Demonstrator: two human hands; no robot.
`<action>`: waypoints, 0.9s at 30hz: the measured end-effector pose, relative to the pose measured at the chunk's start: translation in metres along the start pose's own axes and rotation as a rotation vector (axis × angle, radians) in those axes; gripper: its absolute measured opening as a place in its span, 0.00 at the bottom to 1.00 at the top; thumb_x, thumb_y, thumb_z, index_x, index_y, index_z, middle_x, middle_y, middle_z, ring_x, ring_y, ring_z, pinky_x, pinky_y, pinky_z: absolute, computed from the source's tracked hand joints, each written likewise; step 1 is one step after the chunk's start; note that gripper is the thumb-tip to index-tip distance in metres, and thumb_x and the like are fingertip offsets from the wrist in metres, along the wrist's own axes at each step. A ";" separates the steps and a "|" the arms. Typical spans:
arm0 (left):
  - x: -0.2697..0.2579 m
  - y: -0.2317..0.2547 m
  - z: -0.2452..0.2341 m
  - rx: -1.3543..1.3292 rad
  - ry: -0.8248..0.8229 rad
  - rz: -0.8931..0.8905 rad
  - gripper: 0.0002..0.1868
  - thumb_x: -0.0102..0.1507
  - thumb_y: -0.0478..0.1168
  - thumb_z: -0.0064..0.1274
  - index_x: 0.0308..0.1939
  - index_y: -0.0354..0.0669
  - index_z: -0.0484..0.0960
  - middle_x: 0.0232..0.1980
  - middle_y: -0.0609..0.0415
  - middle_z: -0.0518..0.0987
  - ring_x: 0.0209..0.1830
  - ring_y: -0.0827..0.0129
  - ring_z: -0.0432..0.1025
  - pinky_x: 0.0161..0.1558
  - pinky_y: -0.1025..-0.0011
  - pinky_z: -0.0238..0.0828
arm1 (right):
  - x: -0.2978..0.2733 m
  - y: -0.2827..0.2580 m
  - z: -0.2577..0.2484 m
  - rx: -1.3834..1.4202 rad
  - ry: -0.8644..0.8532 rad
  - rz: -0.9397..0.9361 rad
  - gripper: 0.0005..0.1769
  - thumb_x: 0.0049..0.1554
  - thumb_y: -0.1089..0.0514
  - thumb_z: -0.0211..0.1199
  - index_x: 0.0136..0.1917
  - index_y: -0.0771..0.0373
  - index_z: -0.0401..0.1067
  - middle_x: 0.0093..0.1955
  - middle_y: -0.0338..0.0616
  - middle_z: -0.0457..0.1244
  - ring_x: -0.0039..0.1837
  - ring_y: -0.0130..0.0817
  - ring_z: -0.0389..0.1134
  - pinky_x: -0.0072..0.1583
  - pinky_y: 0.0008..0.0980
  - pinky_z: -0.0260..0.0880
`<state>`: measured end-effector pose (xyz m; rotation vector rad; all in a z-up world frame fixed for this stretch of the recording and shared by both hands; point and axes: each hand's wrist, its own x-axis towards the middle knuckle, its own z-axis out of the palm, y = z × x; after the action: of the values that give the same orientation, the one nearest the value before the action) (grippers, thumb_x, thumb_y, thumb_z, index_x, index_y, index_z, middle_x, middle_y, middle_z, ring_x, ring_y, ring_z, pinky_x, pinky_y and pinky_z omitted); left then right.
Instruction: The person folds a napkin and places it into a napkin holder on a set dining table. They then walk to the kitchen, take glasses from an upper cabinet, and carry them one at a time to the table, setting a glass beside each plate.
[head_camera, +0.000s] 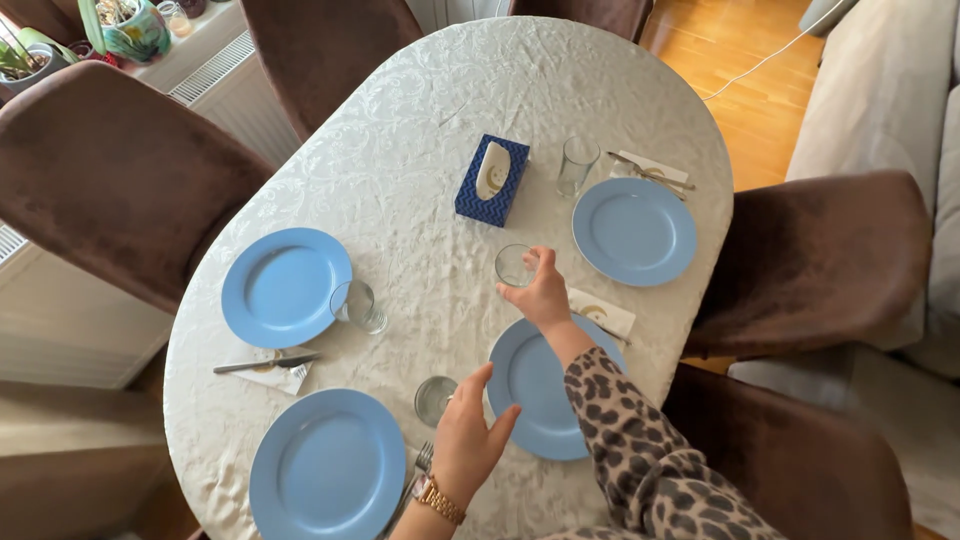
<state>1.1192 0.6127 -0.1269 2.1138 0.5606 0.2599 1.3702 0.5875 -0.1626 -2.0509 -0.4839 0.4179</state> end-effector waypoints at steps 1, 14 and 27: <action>0.002 0.000 0.001 0.003 0.000 0.000 0.36 0.63 0.50 0.59 0.71 0.42 0.66 0.70 0.51 0.74 0.68 0.58 0.69 0.61 0.58 0.69 | 0.007 0.001 0.002 0.003 0.000 0.000 0.46 0.47 0.48 0.77 0.69 0.57 0.52 0.73 0.55 0.59 0.75 0.43 0.62 0.62 0.44 0.71; 0.008 -0.003 0.002 -0.013 -0.060 -0.086 0.32 0.63 0.50 0.59 0.69 0.49 0.68 0.65 0.51 0.76 0.63 0.58 0.72 0.56 0.59 0.72 | 0.053 0.032 0.019 -0.067 0.034 0.121 0.47 0.46 0.48 0.77 0.69 0.56 0.51 0.74 0.54 0.59 0.73 0.44 0.63 0.63 0.41 0.68; -0.006 -0.006 -0.005 -0.009 0.064 0.063 0.27 0.62 0.43 0.60 0.64 0.42 0.72 0.61 0.47 0.79 0.62 0.56 0.74 0.60 0.60 0.70 | -0.045 0.061 0.023 -0.157 0.107 -0.151 0.53 0.54 0.53 0.68 0.83 0.62 0.41 0.84 0.54 0.45 0.83 0.50 0.45 0.79 0.46 0.46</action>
<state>1.1104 0.6157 -0.1288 2.1227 0.5300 0.3660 1.3303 0.5534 -0.2221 -2.1565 -0.6179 0.1830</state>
